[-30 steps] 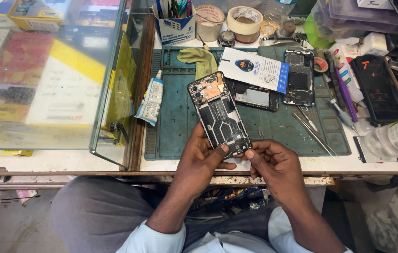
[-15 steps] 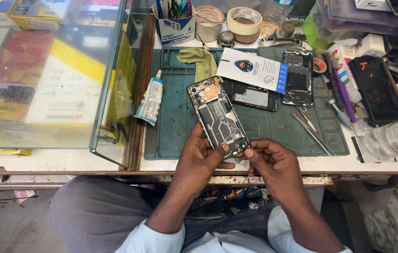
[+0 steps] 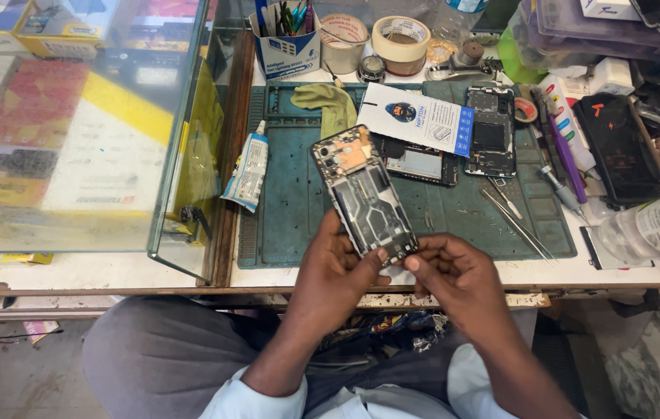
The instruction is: The person disassembles a mobile phone by hand and using a pair of tweezers, wipes internal components with a cloth, applies liquid from a bottle, and brushes the circuit board.
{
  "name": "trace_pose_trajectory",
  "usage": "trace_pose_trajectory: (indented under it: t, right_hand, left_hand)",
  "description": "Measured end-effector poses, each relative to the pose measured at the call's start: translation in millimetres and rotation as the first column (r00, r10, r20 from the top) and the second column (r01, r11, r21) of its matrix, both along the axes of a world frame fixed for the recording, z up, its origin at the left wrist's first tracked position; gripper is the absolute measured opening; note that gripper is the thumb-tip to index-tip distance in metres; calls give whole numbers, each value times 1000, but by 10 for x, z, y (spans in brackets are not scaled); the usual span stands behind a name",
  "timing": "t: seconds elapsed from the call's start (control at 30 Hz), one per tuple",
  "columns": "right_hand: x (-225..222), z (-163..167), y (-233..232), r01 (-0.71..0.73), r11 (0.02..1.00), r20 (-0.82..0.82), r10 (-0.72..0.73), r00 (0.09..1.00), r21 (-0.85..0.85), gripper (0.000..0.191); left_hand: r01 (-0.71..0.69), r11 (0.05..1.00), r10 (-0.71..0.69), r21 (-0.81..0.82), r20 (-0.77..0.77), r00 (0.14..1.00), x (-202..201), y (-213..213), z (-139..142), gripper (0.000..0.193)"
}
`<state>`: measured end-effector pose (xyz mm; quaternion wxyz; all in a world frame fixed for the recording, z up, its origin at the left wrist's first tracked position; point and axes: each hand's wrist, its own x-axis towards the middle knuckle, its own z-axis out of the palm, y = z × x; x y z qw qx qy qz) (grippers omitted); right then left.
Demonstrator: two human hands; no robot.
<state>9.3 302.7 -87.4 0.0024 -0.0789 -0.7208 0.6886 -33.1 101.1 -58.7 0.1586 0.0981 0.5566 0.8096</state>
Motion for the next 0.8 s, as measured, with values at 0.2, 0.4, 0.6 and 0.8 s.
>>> trace_pose_trajectory:
  t: [0.2, 0.4, 0.6, 0.8]
  right_hand:
    - [264, 51, 374, 34, 990, 69, -43, 997, 134, 30]
    - [386, -20, 430, 57, 998, 10, -57, 998, 38, 32]
    - [226, 92, 273, 41, 998, 34, -40, 999, -50, 40]
    - [178, 375, 179, -131, 976, -128, 154, 980, 172, 45]
  left_hand:
    - [113, 992, -115, -50, -23, 993, 155, 84, 60, 52]
    - [171, 985, -171, -10, 23, 985, 253, 229, 30, 56]
    - [135, 990, -136, -44, -27, 990, 204, 205, -52, 52]
    - [26, 998, -28, 64, 24, 999, -55, -184, -20, 29]
